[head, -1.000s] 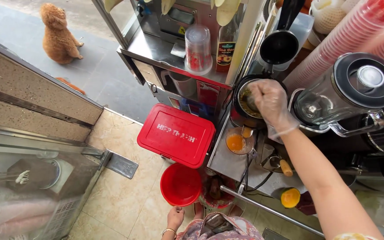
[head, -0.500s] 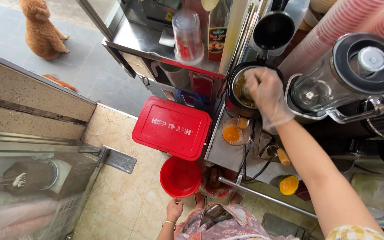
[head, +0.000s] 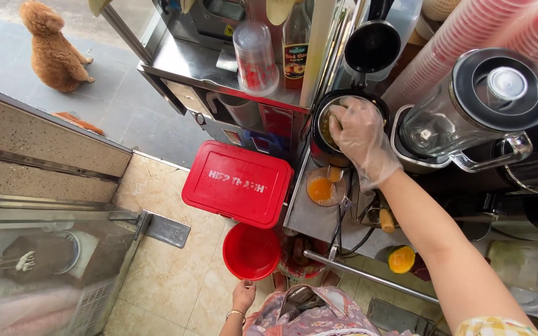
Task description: Preparing fresh fruit and vegetable juices using commercial juicers and blenders.
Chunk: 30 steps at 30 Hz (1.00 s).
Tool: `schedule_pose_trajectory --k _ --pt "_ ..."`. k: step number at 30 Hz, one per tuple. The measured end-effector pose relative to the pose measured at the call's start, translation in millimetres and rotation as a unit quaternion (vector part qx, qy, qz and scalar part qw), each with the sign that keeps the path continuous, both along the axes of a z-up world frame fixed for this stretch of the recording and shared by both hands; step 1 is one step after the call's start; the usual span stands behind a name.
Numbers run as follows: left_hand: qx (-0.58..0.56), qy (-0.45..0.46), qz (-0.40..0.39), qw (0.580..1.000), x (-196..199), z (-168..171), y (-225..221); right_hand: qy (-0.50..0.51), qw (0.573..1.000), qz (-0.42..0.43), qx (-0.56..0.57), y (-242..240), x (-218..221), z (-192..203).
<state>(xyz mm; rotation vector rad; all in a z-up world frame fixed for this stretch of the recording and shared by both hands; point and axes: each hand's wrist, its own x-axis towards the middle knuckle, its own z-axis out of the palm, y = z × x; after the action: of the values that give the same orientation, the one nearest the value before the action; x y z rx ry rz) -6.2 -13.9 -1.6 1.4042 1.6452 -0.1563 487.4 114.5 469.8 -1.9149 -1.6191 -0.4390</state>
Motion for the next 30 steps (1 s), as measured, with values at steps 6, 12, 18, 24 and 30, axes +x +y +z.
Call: schedule_pose_trajectory --k 6,12,18,24,30 --pt "-0.005 -0.005 -0.006 1.0 8.5 3.1 6.7 0.124 0.992 -0.011 -0.024 -2.7 8.6 5.2" --pt "-0.022 0.0 0.008 1.0 13.2 12.4 10.8 0.15 0.988 0.014 0.02 -2.1 1.4 9.0" --pt "-0.03 -0.004 0.002 1.0 15.0 12.3 15.8 0.02 1.0 0.001 0.022 1.1 9.9 0.7" --pt "-0.034 -0.015 0.019 0.999 17.2 15.5 14.9 0.078 0.995 0.019 0.066 -2.8 5.3 1.3" --pt "-0.043 -0.025 0.033 0.998 11.3 11.1 7.5 0.079 0.993 0.007 0.086 -0.7 7.9 -12.4"
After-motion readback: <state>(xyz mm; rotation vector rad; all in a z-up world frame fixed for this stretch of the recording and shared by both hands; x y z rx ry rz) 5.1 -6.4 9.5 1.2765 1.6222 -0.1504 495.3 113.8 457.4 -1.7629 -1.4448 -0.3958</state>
